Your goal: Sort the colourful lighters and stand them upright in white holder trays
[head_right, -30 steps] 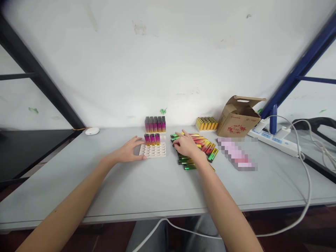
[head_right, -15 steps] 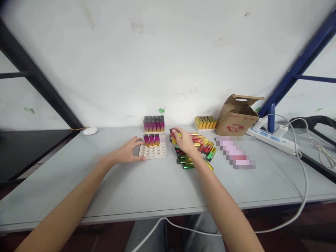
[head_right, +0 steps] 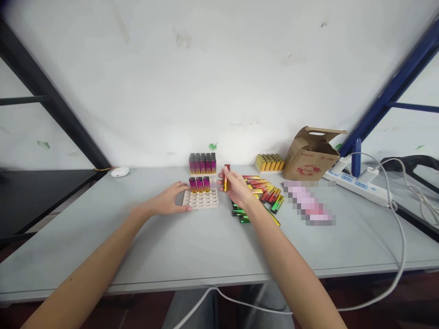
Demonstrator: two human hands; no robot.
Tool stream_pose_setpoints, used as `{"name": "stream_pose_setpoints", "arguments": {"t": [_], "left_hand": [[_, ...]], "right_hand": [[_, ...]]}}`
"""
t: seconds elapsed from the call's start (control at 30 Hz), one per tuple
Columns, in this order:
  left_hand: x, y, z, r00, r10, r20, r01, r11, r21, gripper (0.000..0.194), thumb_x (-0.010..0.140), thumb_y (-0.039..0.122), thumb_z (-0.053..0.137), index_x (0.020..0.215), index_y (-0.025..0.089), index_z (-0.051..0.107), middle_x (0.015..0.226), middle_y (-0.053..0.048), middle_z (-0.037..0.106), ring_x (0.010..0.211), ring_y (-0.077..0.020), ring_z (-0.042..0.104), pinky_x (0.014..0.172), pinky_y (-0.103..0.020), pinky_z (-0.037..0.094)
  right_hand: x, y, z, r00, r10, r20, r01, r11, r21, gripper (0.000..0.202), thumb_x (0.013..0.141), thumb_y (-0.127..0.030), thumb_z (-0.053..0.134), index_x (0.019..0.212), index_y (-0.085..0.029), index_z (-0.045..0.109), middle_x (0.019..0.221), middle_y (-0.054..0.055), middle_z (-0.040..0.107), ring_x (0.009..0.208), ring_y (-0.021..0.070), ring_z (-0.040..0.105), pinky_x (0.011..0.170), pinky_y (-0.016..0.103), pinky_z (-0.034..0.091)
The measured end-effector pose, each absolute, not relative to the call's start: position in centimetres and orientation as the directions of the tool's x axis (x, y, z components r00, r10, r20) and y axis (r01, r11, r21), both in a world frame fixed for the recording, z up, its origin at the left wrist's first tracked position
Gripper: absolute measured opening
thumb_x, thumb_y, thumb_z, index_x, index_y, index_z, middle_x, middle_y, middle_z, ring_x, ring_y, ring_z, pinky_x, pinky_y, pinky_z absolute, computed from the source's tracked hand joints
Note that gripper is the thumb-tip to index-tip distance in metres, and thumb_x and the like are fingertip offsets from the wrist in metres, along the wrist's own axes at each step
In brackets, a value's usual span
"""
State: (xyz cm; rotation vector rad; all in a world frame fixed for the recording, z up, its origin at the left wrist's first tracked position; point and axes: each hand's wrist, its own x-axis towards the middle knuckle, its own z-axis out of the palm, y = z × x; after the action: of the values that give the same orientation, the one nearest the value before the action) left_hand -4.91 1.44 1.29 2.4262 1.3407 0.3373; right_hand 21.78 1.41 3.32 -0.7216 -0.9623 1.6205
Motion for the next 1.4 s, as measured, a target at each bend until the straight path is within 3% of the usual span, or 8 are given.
{"name": "stream_pose_setpoints", "arguments": {"t": [0.1, 0.2, 0.33, 0.47, 0.57, 0.77, 1.4], "left_hand": [[-4.8, 1.5, 1.3, 0.528, 0.847, 0.053, 0.767, -0.503, 0.398, 0.078, 0.070, 0.071, 0.060, 0.132, 0.025, 0.051, 0.133, -0.009, 0.052, 0.130, -0.0311, 0.043, 0.107, -0.042, 0.038], [-4.8, 1.5, 1.2, 0.525, 0.849, 0.061, 0.772, -0.505, 0.386, 0.078, 0.070, 0.072, 0.060, 0.132, 0.025, 0.052, 0.134, -0.010, 0.053, 0.131, -0.0316, 0.042, 0.107, -0.043, 0.037], [-4.8, 1.6, 1.0, 0.519, 0.852, 0.070, 0.774, -0.503, 0.383, 0.078, 0.068, 0.072, 0.060, 0.131, 0.026, 0.052, 0.133, -0.009, 0.054, 0.131, -0.0320, 0.042, 0.107, -0.044, 0.038], [-4.8, 1.5, 1.0, 0.526, 0.847, 0.080, 0.773, -0.515, 0.371, 0.077, 0.070, 0.072, 0.059, 0.130, 0.025, 0.052, 0.131, -0.009, 0.055, 0.130, -0.0316, 0.043, 0.107, -0.044, 0.037], [-4.7, 1.4, 1.2, 0.529, 0.846, 0.069, 0.775, -0.515, 0.368, 0.077, 0.070, 0.072, 0.059, 0.130, 0.023, 0.052, 0.130, -0.010, 0.055, 0.128, -0.0306, 0.044, 0.106, -0.042, 0.038], [-4.7, 1.3, 1.3, 0.520, 0.852, 0.066, 0.773, -0.502, 0.387, 0.076, 0.071, 0.071, 0.059, 0.129, 0.023, 0.052, 0.126, -0.010, 0.055, 0.120, -0.0294, 0.051, 0.103, -0.040, 0.041], [-4.7, 1.5, 1.1, 0.536, 0.842, 0.066, 0.759, -0.514, 0.399, 0.074, 0.072, 0.070, 0.059, 0.129, 0.024, 0.052, 0.124, -0.009, 0.055, 0.119, -0.0284, 0.050, 0.103, -0.041, 0.040]], "right_hand": [[21.5, 1.1, 3.4, -0.269, 0.963, -0.002, -0.430, -0.122, -0.895, 0.041, 0.071, -0.052, 0.076, 0.085, -0.023, 0.050, 0.072, -0.005, 0.059, 0.049, 0.0062, 0.048, 0.042, 0.017, 0.033], [21.5, 0.9, 3.4, -0.351, 0.936, 0.017, -0.427, -0.144, -0.893, 0.039, 0.075, -0.056, 0.070, 0.087, -0.022, 0.054, 0.055, -0.009, 0.044, 0.040, 0.0044, 0.031, 0.040, 0.017, 0.025], [21.5, 1.0, 3.4, -0.429, 0.902, -0.048, -0.433, -0.252, -0.865, 0.052, 0.082, -0.070, 0.046, 0.069, -0.020, 0.050, 0.049, -0.008, 0.030, 0.041, 0.0073, 0.027, 0.041, 0.020, 0.026], [21.4, 1.3, 3.1, -0.409, 0.905, -0.117, -0.453, -0.313, -0.835, 0.049, 0.086, -0.058, 0.044, 0.056, -0.021, 0.031, 0.047, -0.009, 0.020, 0.040, 0.0071, 0.017, 0.039, 0.021, 0.022], [21.2, 1.5, 2.8, -0.362, 0.920, -0.149, -0.451, -0.313, -0.836, 0.046, 0.087, -0.052, 0.040, 0.055, -0.022, 0.026, 0.046, -0.009, 0.017, 0.039, 0.0072, 0.012, 0.038, 0.021, 0.018], [20.8, 1.4, 2.8, -0.308, 0.943, -0.126, -0.461, -0.264, -0.847, 0.041, 0.086, -0.047, 0.038, 0.056, -0.023, 0.023, 0.047, -0.009, 0.015, 0.039, 0.0072, 0.010, 0.036, 0.021, 0.016], [20.2, 0.9, 3.0, -0.339, 0.932, -0.129, -0.421, -0.272, -0.865, 0.032, 0.085, -0.038, 0.036, 0.057, -0.023, 0.028, 0.050, -0.009, 0.016, 0.040, 0.0079, 0.012, 0.037, 0.020, 0.020]]}}
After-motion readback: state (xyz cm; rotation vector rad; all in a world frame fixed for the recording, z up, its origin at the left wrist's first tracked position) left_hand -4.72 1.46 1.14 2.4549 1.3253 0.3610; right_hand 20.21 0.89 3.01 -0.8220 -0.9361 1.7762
